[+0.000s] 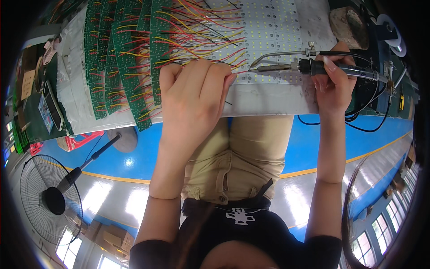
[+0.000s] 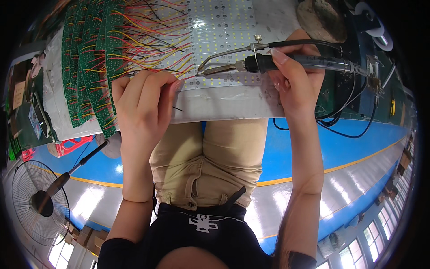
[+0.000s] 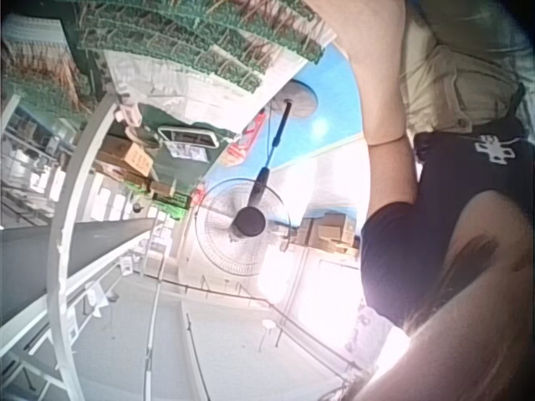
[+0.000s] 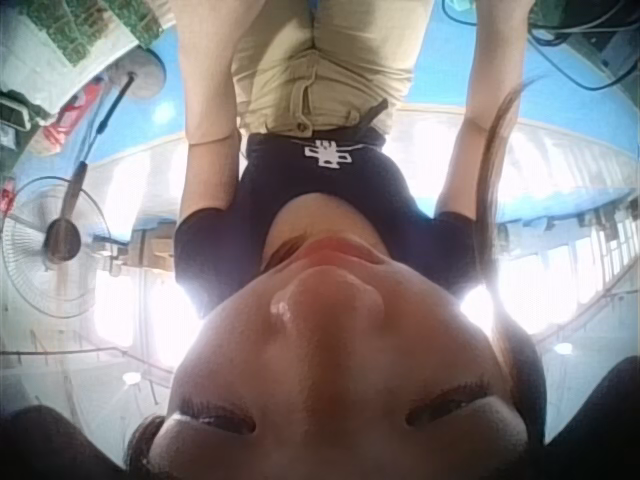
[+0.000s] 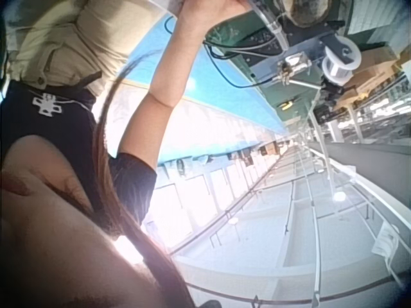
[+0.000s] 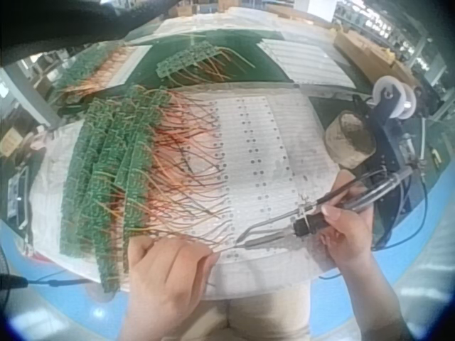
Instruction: Soldering individual wires onto a large LED panel array at a workbench.
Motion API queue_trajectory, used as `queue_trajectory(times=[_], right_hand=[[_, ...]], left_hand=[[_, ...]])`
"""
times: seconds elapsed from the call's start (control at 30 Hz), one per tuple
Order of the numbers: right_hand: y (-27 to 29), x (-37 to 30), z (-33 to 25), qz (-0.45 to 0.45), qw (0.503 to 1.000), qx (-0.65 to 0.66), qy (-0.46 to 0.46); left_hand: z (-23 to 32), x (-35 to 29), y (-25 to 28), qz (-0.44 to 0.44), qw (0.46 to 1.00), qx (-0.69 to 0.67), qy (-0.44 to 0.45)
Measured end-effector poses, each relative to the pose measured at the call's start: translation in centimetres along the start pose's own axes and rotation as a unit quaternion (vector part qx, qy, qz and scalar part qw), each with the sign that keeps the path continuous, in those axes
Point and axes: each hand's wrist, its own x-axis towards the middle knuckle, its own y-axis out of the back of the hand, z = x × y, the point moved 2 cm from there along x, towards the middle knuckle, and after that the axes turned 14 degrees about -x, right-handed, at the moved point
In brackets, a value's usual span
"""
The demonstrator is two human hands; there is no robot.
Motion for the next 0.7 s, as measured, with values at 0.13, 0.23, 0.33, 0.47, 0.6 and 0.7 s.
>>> queue_trajectory(times=[0.13, 0.23, 0.33, 0.47, 0.6, 0.7], right_hand=[[0.04, -0.08, 0.18, 0.007, 1.0, -0.008, -0.011], [0.13, -0.04, 0.32, 0.012, 1.0, -0.002, -0.01], [0.38, 0.01, 0.42, -0.012, 1.0, 0.016, 0.007], [0.25, 0.02, 0.42, -0.003, 1.0, -0.022, 0.007], [0.12, -0.09, 0.28, 0.028, 0.996, -0.077, -0.024], [0.27, -0.08, 0.43, 0.031, 0.996, -0.083, -0.024]], left_hand=[[0.11, 0.05, 0.1, 0.005, 1.0, -0.002, 0.002], [0.05, 0.01, 0.02, 0.01, 1.0, -0.007, 0.0], [0.1, 0.04, 0.0, 0.007, 1.0, -0.012, 0.004], [-0.05, 0.04, 0.02, 0.023, 0.999, -0.033, -0.003], [-0.05, 0.04, 0.06, 0.02, 0.999, -0.035, -0.003], [-0.02, 0.07, 0.02, 0.018, 0.999, -0.034, -0.001]])
